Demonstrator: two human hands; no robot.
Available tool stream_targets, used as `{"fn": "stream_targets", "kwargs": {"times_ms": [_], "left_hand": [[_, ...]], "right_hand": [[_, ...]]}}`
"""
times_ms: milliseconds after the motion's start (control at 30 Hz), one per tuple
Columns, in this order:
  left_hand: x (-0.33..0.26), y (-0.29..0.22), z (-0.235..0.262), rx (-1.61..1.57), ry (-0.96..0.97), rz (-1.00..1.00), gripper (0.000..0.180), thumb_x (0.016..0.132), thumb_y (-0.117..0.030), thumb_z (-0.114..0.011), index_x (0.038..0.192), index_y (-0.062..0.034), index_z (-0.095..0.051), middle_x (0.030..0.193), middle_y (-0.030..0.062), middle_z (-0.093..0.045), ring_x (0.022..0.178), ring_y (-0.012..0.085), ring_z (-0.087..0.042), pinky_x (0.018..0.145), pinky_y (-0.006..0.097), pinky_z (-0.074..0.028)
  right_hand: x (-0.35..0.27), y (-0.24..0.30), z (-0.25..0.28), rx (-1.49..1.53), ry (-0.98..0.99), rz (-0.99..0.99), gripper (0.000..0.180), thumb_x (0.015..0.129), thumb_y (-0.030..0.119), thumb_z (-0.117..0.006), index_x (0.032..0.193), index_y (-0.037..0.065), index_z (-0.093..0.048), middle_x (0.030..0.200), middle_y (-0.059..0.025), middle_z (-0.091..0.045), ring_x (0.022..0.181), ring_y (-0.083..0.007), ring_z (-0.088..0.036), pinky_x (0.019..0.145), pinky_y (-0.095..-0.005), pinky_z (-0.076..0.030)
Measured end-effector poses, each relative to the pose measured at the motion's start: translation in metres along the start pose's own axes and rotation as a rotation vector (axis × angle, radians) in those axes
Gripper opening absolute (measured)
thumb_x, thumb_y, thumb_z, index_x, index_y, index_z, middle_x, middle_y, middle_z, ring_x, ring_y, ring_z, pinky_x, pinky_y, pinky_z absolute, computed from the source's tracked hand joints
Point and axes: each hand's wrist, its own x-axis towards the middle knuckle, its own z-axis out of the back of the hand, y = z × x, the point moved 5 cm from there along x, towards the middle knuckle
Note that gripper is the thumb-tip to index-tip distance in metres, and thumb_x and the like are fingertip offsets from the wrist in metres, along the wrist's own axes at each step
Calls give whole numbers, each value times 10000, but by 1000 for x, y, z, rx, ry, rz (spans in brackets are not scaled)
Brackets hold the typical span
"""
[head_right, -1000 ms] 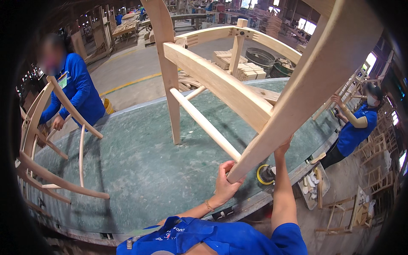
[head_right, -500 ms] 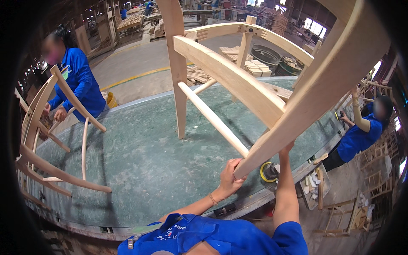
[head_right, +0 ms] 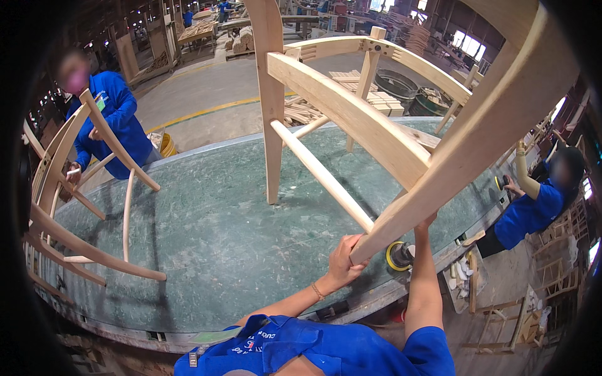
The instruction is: The person assembles a wooden chair frame by inserting dowels into pre-drilled holes and tapping them with a hammer. They then use a power sander to smooth the chair's surfaces. The person works at a workstation in a furniture factory.
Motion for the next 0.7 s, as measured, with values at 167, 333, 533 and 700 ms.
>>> {"fn": "stream_targets", "kwargs": {"times_ms": [167, 333, 533, 700], "left_hand": [[2, -6, 0, -3, 4, -27, 663, 685, -109, -749, 1274, -86, -444, 1104, 139, -582, 872, 316, -627, 689, 375, -520], [2, -2, 1, 19, 4, -59, 707, 652, -100, -725, 1297, -80, -437, 1122, 150, -558, 939, 352, -596, 742, 395, -513], [-7, 4, -6, 1, 2, -65, 703, 704, -129, -691, 1340, -57, -401, 1161, 163, -525, 1015, 374, -570, 797, 420, -505], [-4, 0, 0, -43, 23, -16, 685, 746, -178, -688, 1348, -56, -385, 1172, 159, -537, 999, 368, -588, 808, 409, -506]], "right_hand": [[4, -9, 7, 197, 42, 20, 571, 848, 338, -683, 1271, 10, -485, 1161, -163, -621, 1046, -302, -618, 882, -442, -506], [7, 2, -15, 39, 55, 90, 562, 847, 339, -679, 1267, 15, -494, 1162, -163, -622, 1049, -308, -615, 888, -449, -499], [8, 31, -10, -239, 137, 189, 552, 845, 339, -675, 1263, 21, -505, 1164, -163, -623, 1053, -314, -611, 895, -458, -490], [16, 53, -13, -377, 168, 239, 544, 844, 340, -671, 1259, 26, -514, 1165, -163, -623, 1056, -320, -608, 901, -465, -483]]}}
